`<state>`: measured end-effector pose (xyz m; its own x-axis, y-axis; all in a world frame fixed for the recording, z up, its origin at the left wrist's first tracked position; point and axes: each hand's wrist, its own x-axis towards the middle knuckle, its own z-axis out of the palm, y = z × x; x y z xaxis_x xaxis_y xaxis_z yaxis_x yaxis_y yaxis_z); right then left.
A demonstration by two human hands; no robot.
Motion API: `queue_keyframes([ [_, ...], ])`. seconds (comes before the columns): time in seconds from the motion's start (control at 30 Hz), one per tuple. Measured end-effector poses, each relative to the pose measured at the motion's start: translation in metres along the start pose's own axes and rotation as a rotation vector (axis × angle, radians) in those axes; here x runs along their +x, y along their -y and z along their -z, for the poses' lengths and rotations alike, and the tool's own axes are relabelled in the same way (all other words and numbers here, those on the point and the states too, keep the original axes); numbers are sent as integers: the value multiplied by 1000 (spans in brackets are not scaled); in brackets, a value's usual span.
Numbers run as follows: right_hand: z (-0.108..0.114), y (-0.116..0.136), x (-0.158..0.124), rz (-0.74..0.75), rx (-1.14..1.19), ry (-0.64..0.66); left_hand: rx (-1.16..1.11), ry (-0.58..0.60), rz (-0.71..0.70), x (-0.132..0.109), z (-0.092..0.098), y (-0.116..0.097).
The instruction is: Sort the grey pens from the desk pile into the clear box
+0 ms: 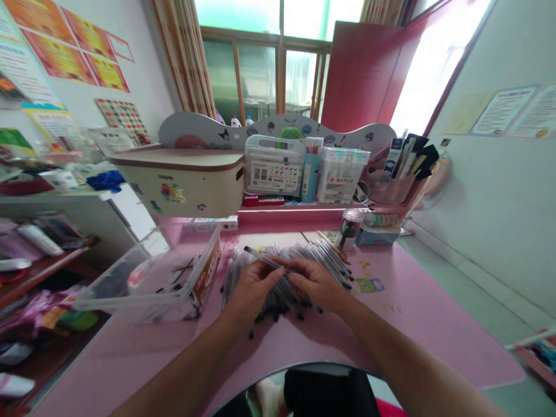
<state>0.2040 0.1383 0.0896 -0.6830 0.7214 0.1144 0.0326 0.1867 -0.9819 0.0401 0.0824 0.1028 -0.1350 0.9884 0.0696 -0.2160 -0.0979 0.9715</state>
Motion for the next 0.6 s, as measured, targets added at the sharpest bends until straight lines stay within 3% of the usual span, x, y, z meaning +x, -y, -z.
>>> queue_keyframes([
  [0.1, -1, 2, -2, 16, -77, 19, 25, -30, -10, -1, 5, 4],
  [0.27, -6, 8, -4, 111, -232, -19, 77, 35, -5, -4, 5, 7],
  [0.6, -12, 15, -5, 176, -505, -37, 194, 43, -65, -4, 4, 4],
])
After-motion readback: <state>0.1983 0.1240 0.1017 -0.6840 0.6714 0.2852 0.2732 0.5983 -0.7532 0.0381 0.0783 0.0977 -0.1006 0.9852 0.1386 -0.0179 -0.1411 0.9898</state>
